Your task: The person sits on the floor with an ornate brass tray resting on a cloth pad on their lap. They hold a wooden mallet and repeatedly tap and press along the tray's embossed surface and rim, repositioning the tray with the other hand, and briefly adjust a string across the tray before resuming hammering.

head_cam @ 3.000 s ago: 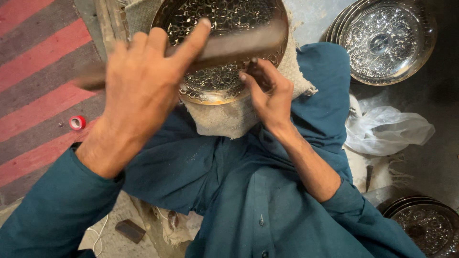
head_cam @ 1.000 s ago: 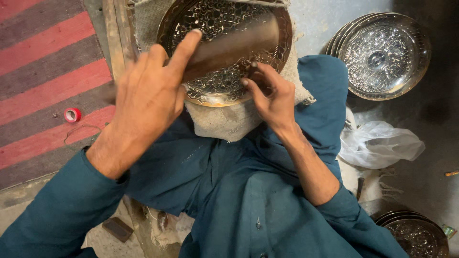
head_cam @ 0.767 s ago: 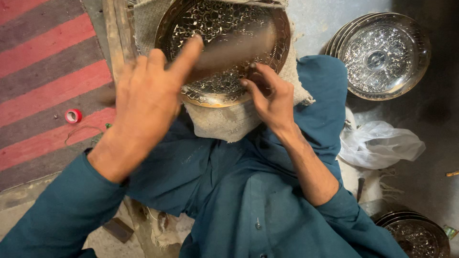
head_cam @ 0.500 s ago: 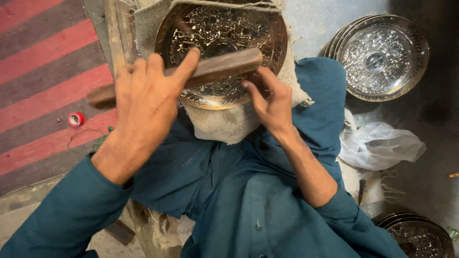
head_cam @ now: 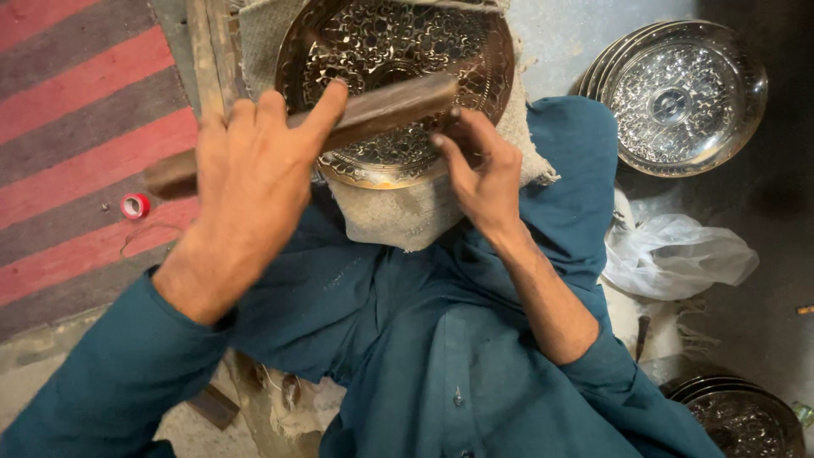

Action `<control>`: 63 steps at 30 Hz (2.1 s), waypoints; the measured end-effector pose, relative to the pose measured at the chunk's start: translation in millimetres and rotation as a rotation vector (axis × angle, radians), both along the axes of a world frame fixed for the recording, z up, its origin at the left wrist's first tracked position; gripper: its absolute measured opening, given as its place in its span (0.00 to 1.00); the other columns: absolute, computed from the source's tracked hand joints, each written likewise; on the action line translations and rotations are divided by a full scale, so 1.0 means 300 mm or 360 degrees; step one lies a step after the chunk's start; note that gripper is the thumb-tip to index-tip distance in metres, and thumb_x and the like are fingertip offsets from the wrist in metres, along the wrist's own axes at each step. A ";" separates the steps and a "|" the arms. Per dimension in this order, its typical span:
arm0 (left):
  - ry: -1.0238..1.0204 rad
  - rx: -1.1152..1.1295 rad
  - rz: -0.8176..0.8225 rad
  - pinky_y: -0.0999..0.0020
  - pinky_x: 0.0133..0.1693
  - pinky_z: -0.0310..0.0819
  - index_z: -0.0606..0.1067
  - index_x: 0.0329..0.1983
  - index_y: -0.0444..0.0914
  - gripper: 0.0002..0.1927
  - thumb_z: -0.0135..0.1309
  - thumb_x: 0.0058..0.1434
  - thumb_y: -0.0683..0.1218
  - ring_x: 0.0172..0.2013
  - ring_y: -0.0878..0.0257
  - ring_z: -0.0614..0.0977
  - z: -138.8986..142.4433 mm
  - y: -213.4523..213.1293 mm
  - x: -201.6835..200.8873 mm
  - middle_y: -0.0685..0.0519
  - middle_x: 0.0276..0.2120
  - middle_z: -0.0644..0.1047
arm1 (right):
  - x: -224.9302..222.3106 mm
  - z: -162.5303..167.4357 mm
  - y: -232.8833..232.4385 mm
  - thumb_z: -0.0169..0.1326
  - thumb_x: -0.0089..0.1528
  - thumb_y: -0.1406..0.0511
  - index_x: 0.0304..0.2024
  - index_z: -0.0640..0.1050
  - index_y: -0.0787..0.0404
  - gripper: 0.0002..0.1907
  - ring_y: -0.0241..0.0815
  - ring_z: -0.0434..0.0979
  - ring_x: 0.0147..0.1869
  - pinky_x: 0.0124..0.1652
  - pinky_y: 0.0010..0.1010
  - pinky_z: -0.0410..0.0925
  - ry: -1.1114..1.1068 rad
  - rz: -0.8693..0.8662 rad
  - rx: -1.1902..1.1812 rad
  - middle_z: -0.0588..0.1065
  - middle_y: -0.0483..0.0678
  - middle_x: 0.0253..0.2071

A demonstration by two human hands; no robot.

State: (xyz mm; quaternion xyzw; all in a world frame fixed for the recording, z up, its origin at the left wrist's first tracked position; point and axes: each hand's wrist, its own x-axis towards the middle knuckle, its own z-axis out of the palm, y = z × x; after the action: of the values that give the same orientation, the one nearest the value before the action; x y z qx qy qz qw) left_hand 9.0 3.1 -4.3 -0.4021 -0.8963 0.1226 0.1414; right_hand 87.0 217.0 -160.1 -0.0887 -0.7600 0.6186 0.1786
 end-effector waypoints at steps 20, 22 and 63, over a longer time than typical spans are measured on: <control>-0.0951 0.0834 -0.0048 0.47 0.42 0.72 0.58 0.77 0.44 0.42 0.55 0.58 0.36 0.42 0.39 0.77 -0.036 -0.002 -0.004 0.43 0.42 0.73 | 0.004 -0.012 0.030 0.62 0.67 0.73 0.58 0.75 0.66 0.17 0.37 0.85 0.49 0.45 0.25 0.76 0.0094 0.0004 0.0175 0.84 0.50 0.45; -0.0527 0.0391 -0.0067 0.49 0.41 0.72 0.60 0.76 0.48 0.41 0.57 0.60 0.36 0.41 0.45 0.78 -0.037 0.000 0.000 0.47 0.39 0.72 | 0.005 -0.006 0.033 0.62 0.68 0.74 0.56 0.76 0.65 0.14 0.36 0.86 0.48 0.47 0.26 0.76 0.0113 0.0045 0.0216 0.84 0.50 0.45; 0.0008 0.0193 -0.0007 0.49 0.50 0.66 0.66 0.76 0.53 0.37 0.55 0.63 0.38 0.42 0.51 0.75 -0.062 0.004 -0.003 0.49 0.39 0.70 | -0.007 0.005 0.029 0.58 0.67 0.77 0.57 0.75 0.67 0.16 0.38 0.86 0.50 0.47 0.26 0.77 0.0136 0.0104 0.0118 0.83 0.52 0.46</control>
State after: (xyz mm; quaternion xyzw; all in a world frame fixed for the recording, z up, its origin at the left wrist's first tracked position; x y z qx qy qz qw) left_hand 8.1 4.3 -23.0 -0.3946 -0.9008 0.0687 0.1679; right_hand 84.7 225.8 -158.5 -0.0306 -0.7766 0.5988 0.1936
